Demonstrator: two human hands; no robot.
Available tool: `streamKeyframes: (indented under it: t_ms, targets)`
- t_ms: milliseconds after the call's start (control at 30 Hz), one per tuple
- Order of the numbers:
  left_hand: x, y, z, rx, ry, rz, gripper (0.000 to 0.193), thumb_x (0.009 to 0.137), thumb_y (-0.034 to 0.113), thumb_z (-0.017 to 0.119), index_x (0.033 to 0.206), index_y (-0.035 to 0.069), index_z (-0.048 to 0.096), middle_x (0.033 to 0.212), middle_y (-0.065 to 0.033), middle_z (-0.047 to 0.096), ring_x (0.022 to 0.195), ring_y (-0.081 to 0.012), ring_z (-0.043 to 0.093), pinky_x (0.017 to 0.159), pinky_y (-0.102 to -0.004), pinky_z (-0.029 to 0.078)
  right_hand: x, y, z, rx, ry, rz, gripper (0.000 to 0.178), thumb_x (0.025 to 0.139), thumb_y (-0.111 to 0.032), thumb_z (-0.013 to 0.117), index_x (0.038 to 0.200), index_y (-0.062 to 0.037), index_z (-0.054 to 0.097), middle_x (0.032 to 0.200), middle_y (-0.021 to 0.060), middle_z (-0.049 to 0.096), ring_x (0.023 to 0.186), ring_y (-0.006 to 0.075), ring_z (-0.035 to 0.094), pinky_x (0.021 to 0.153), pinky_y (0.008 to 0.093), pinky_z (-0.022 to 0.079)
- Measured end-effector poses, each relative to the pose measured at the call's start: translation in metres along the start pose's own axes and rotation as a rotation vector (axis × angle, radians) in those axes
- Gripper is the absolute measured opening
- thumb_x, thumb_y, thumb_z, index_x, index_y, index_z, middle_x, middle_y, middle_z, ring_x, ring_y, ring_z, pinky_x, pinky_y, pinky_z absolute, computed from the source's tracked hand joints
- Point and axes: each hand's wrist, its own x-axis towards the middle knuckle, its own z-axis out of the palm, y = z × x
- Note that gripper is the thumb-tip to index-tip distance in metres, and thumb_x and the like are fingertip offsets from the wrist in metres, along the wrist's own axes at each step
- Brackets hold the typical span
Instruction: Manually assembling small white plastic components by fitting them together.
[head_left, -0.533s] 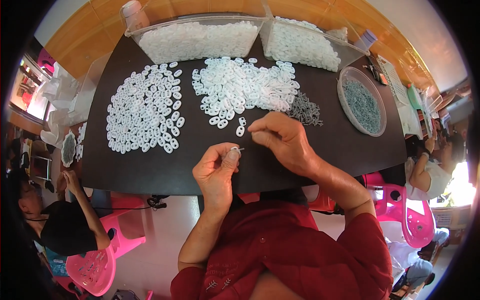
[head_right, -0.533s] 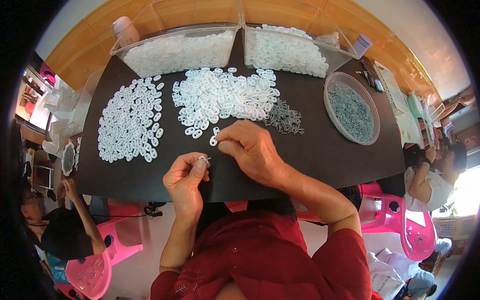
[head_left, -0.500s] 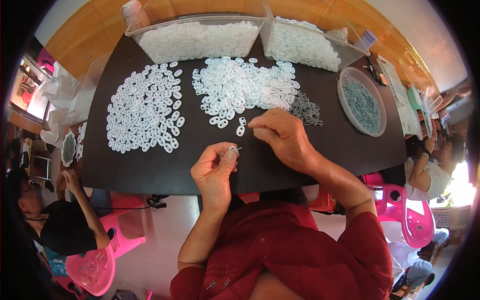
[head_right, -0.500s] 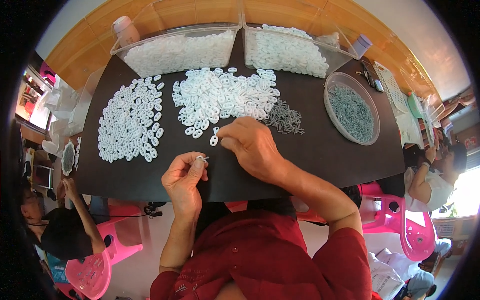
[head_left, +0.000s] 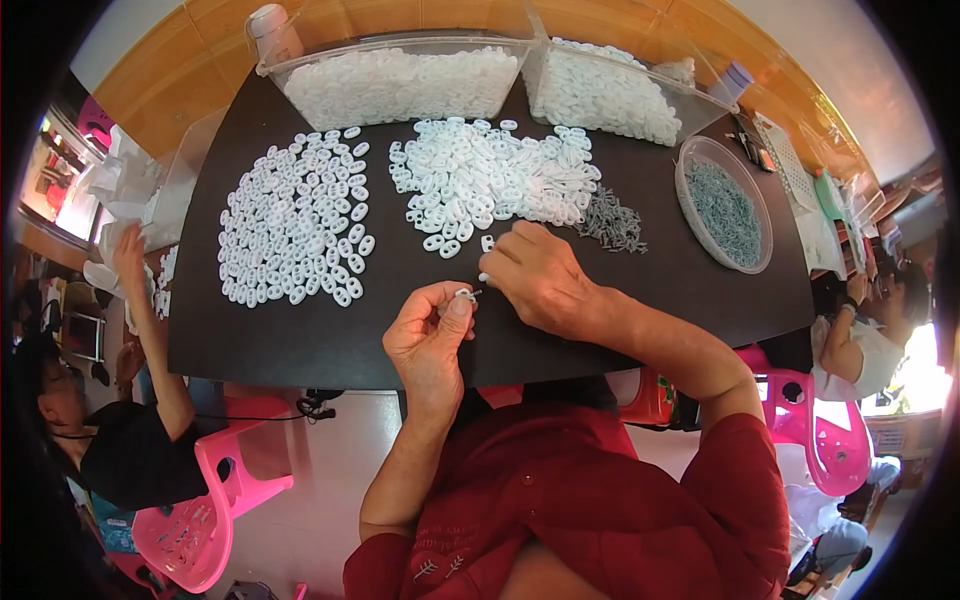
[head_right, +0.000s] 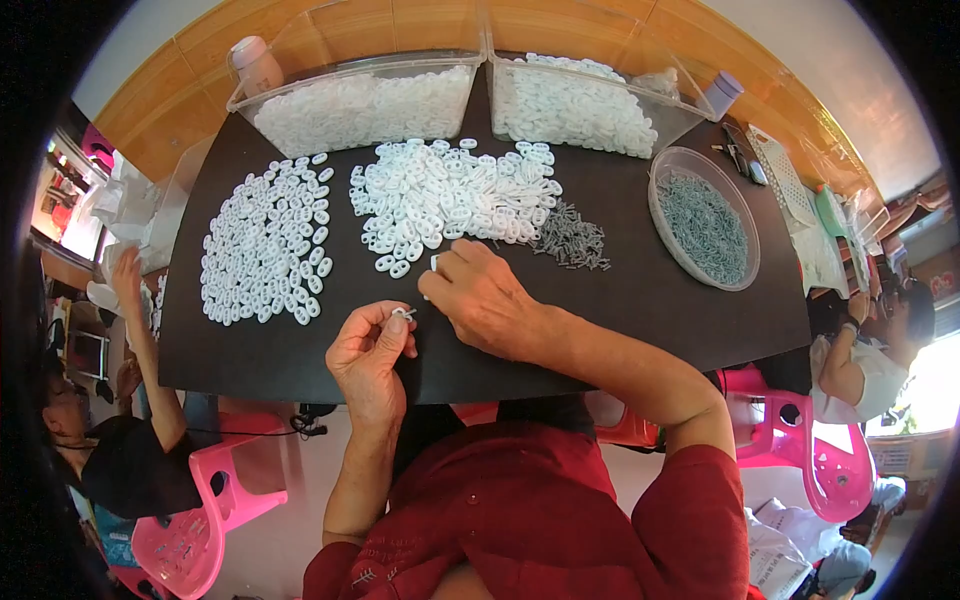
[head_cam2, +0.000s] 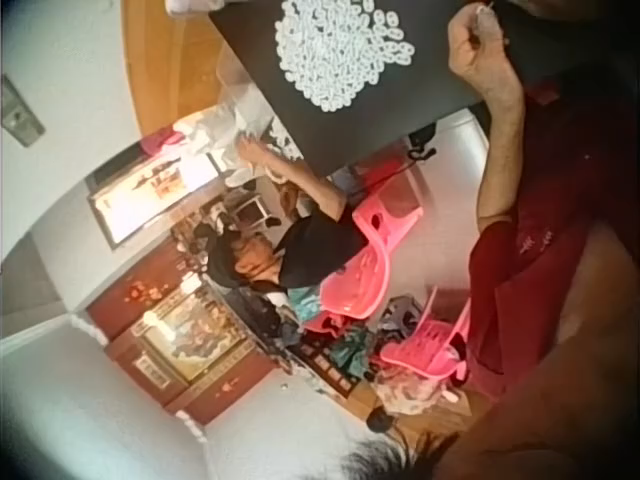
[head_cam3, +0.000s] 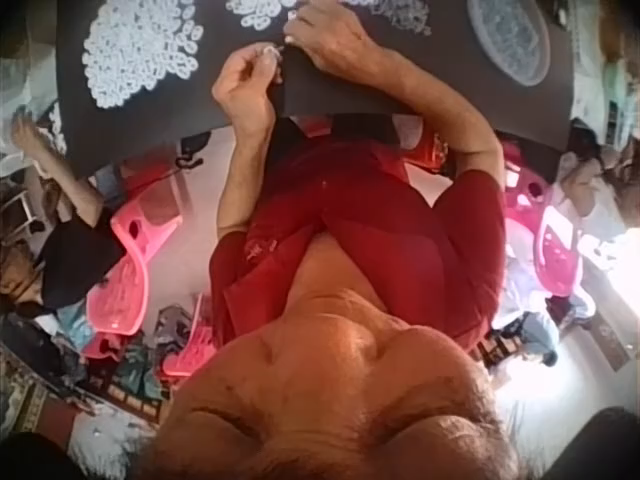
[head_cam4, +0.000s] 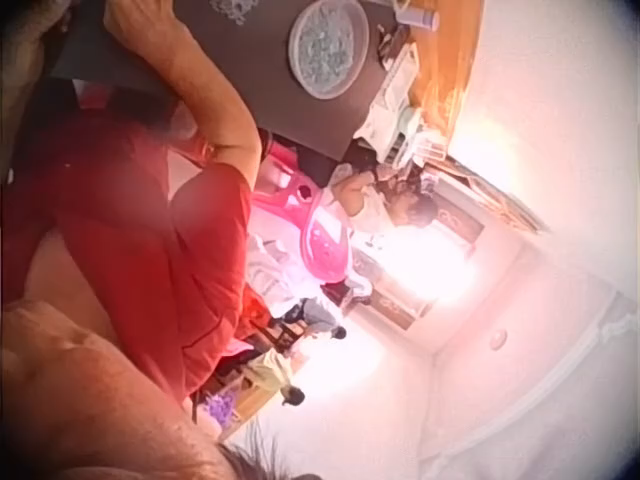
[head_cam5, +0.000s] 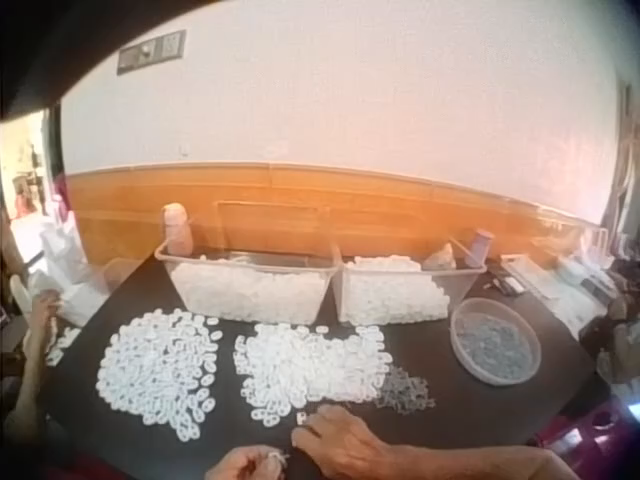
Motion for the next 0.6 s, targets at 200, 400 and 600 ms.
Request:
streamKeyframes:
  t_ms: [200, 400, 600]
  targets:
    - [0.0, 0.003, 0.004, -0.063, 0.019, -0.046, 0.01, 0.086, 0.006, 0.063, 0.091, -0.004, 0.062, 0.079, -0.0081, 0.063, 0.065, -0.0109, 0.054, 0.057, -0.0227, 0.043, -0.006, -0.022, -0.017, 0.49, 0.05, 0.469, 0.014, 0.079, -0.006, 0.065, 0.091, -0.0015, 0.059, 0.073, 0.0077, 0.058, 0.067, 0.0203, 0.055, 0.06, 0.0341, 0.044]
    - [-0.001, 0.004, 0.011, -0.083, 0.022, -0.027, 0.009, 0.087, 0.004, 0.062, 0.091, -0.004, 0.061, 0.08, -0.0101, 0.064, 0.065, -0.0122, 0.056, 0.057, -0.0236, 0.044, -0.009, -0.03, -0.02, 1.035, 0.005, 0.755, 0.02, 0.086, -0.003, 0.063, 0.106, 0.0, 0.062, 0.09, 0.003, 0.065, 0.083, 0.0069, 0.06, 0.074, 0.0231, 0.049]
    - [-0.003, 0.005, 0.014, -0.134, -0.026, -0.051, 0.01, 0.088, 0.004, 0.061, 0.091, -0.005, 0.061, 0.08, -0.0103, 0.063, 0.065, -0.0129, 0.057, 0.056, -0.0241, 0.045, -0.017, -0.027, -0.018, 0.973, 0.062, 0.664, 0.015, 0.086, -0.002, 0.062, 0.1, 0.0007, 0.065, 0.088, 0.0029, 0.065, 0.085, 0.0076, 0.06, 0.075, 0.0226, 0.049]
